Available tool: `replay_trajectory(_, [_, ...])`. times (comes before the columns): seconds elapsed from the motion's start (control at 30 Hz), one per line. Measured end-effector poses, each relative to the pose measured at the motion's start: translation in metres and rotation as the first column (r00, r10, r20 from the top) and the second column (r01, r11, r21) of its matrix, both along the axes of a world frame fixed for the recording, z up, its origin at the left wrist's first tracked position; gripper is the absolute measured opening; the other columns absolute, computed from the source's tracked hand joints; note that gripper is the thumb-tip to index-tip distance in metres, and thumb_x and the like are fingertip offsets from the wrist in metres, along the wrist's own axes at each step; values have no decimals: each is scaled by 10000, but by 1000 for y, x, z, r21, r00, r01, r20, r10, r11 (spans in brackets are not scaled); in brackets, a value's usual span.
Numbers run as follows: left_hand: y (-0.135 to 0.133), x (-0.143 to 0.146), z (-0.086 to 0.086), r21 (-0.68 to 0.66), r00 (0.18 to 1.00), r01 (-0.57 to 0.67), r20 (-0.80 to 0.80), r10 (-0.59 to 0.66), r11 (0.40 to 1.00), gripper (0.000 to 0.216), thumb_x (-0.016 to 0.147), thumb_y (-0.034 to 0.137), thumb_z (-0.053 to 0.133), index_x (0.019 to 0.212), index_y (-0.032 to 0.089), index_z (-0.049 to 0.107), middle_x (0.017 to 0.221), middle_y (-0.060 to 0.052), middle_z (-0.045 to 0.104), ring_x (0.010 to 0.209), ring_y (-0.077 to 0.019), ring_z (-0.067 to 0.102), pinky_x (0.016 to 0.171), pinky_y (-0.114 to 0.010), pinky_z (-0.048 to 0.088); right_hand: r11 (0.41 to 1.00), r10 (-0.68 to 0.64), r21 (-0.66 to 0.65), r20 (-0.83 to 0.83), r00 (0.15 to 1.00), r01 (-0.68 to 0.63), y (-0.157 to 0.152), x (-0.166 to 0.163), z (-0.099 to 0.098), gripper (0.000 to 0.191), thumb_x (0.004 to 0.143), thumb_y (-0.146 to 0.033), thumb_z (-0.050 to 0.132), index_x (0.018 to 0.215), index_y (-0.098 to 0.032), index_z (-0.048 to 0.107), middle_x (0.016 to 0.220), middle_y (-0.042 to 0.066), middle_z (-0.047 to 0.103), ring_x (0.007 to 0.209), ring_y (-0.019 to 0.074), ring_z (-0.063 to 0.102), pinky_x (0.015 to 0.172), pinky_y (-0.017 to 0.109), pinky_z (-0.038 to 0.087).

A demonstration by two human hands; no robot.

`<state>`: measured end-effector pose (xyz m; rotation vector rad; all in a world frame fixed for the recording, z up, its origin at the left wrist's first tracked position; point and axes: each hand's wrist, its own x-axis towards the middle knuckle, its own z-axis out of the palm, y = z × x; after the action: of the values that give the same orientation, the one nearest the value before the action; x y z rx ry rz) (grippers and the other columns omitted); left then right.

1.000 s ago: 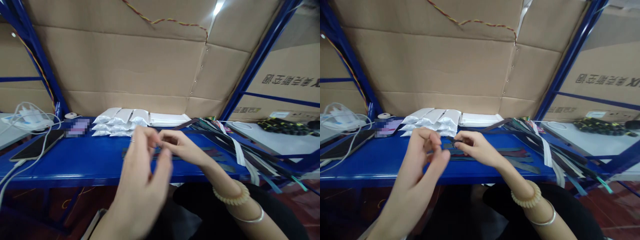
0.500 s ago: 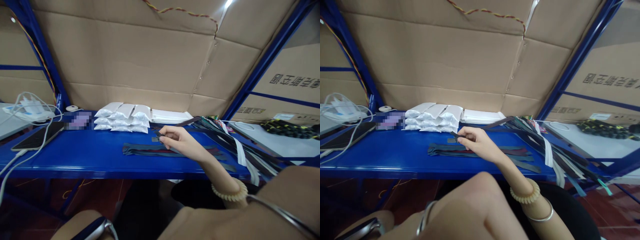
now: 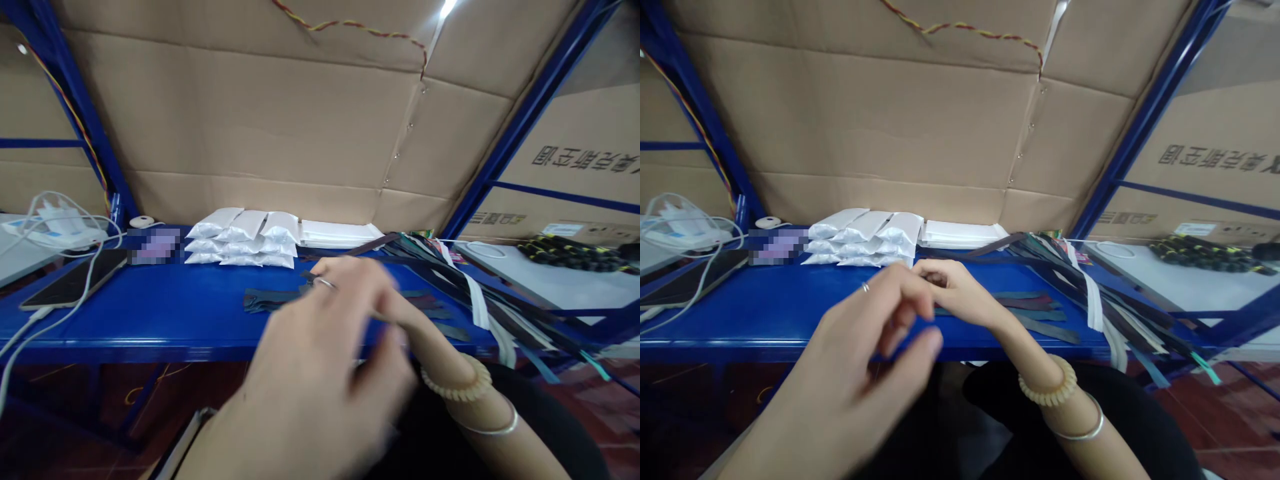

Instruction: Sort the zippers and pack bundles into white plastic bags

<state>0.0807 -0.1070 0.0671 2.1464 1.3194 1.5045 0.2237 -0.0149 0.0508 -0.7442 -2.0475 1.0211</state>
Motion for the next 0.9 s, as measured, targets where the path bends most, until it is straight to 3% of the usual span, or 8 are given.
replay_trajectory(0.03, [9,-9,2,-35,990,2,-143,-7,999,85,876,310,496,925,248,527,774,-4,582,642,-158,549,560,-278,408,1000,0,26,14,1000,0,0,0,1,198,857,-355,569,853,-160,601,789,12,565,683,115,493,599,232,398])
replay_trajectory(0.13, [40,-25,-12,-65,921,-295,-286,266,953,200,911,399,447,941,208,496,832,-26,603,658,-174,568,560,-272,362,993,-53,106,80,995,44,1,1,1,167,881,-301,530,875,-157,614,805,14,578,692,116,493,630,240,406])
replay_trajectory(0.27, [65,-27,-42,-164,909,-240,-384,162,957,294,965,397,322,828,211,504,813,-24,630,707,-172,596,566,-244,316,969,-135,227,146,980,100,5,-2,-7,145,879,-264,529,868,-164,633,819,19,594,701,120,509,658,249,408])
replay_trajectory(0.43, [73,-29,-58,-103,943,-236,-264,203,966,333,958,381,337,705,203,461,672,1,572,615,-137,520,580,-234,306,915,-312,281,42,949,289,7,-13,-21,126,844,-273,574,921,-173,582,941,36,586,654,99,499,643,244,415])
replay_trajectory(0.5, [76,-31,-60,-93,956,-234,-204,212,968,354,949,411,349,676,202,437,625,13,531,579,-129,477,567,-231,302,901,-361,282,69,930,329,5,-17,-24,121,854,-290,562,847,-169,570,868,30,595,650,107,500,636,246,403])
replay_trajectory(0.6, [80,-34,-62,-100,972,-193,-156,176,976,378,932,443,368,642,203,395,581,28,481,550,-122,436,546,-229,294,959,-250,181,171,953,219,5,-20,-27,197,911,-282,466,791,-169,574,744,14,616,628,110,523,624,240,392])
replay_trajectory(0.73, [82,-35,-64,-108,979,-154,-154,137,982,384,924,441,380,624,204,342,551,40,424,535,-118,397,542,-230,292,994,-109,12,131,985,108,8,-21,-34,163,898,-257,454,837,-159,570,770,19,638,574,92,535,583,218,402])
replay_trajectory(0.9, [80,-31,-63,-100,985,-120,-139,106,988,375,927,409,389,622,200,330,566,39,408,546,-114,382,545,-232,284,954,-266,171,112,957,245,6,-25,-37,178,843,-183,421,671,-179,464,623,-26,533,571,95,473,567,210,330])
